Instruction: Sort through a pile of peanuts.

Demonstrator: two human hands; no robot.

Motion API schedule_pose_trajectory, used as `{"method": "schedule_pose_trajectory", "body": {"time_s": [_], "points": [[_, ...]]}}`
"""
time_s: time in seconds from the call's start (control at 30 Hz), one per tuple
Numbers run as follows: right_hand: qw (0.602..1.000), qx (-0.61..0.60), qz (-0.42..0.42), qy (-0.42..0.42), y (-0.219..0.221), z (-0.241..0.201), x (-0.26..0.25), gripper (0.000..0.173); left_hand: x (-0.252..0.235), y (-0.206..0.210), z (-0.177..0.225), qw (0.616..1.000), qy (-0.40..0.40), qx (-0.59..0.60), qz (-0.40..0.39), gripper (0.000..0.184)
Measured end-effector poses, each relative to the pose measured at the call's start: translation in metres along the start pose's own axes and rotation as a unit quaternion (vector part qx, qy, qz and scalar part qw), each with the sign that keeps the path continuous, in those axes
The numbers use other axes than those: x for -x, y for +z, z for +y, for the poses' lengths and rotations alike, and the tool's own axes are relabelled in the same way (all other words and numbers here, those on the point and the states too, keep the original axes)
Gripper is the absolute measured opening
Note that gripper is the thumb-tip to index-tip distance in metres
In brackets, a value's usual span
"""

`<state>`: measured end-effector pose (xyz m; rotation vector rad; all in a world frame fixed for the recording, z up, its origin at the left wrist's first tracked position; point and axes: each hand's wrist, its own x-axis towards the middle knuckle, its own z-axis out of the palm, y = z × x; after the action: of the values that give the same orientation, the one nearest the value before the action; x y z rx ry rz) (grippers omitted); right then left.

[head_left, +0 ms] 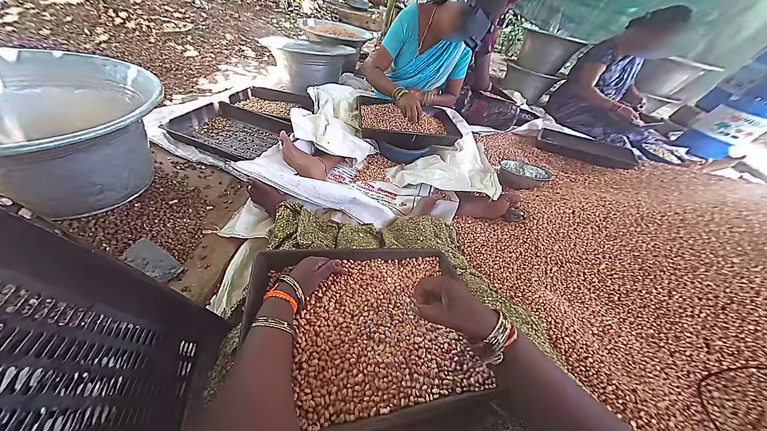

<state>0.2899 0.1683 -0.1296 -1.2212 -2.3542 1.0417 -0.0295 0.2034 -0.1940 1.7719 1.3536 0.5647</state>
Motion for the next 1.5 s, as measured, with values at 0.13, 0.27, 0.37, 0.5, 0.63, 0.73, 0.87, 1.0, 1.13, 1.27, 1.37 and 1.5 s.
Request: {"method": "schedule_pose_trajectory", "body": {"time_s": [0.13, 0.27, 0.37, 0.5, 0.63, 0.73, 0.87, 1.0, 1.13, 1.27, 1.37, 1.5], "points": [[0.979, 0.128, -0.153, 0.037, -0.016, -0.006, -0.004, 0.013, -0.001, -0.001, -0.002, 1.0, 0.003, -0.008, -0.004, 0.048], [0.903, 0.274, -0.329, 0.032, -0.007, -0.005, -0.019, 0.014, 0.0, 0.0, -0.001, 1.0, 0.002, -0.006, 0.003, 0.047], [0.922, 0.256, -0.292, 0.007, -0.006, -0.019, -0.033, 0.014, 0.0, 0.001, 0.0, 1.0, -0.003, -0.005, 0.001, 0.047], [0.97, -0.195, 0.047, -0.14, -0.005, -0.037, -0.057, 0.057, -0.001, 0.002, -0.003, 1.0, -0.003, -0.001, 0.006, 0.047], [0.996, -0.043, 0.077, -0.032, -0.015, 0.009, -0.078, 0.03, -0.002, 0.004, 0.003, 1.0, -0.002, -0.001, 0.008, 0.045], [0.999, -0.006, 0.018, 0.025, 0.002, 0.056, -0.083, 0.035, -0.011, 0.014, 0.019, 0.999, -0.009, -0.034, -0.023, 0.043], [0.993, -0.044, -0.109, 0.026, 0.014, 0.054, -0.084, 0.05, -0.013, 0.039, 0.054, 0.969, -0.064, -0.203, -0.128, 0.083], [0.962, 0.017, -0.273, -0.013, -0.009, 0.042, -0.07, 0.061, -0.002, 0.045, 0.072, 0.943, 0.004, -0.232, -0.237, 0.074], [0.94, 0.022, -0.341, -0.012, -0.029, 0.055, -0.053, 0.027, 0.012, 0.049, 0.081, 0.915, 0.08, -0.201, -0.34, 0.044], [0.97, 0.165, -0.137, 0.117, -0.042, 0.057, -0.058, 0.024, 0.013, 0.034, 0.082, 0.898, 0.06, -0.233, -0.368, 0.034], [0.965, 0.18, 0.006, 0.191, -0.041, 0.062, -0.066, 0.027, 0.013, 0.019, 0.082, 0.904, -0.035, -0.29, -0.312, 0.033], [0.959, 0.174, 0.014, 0.223, -0.039, 0.068, -0.073, 0.033, 0.018, 0.0, 0.072, 0.928, -0.148, -0.305, -0.156, 0.026]]}}
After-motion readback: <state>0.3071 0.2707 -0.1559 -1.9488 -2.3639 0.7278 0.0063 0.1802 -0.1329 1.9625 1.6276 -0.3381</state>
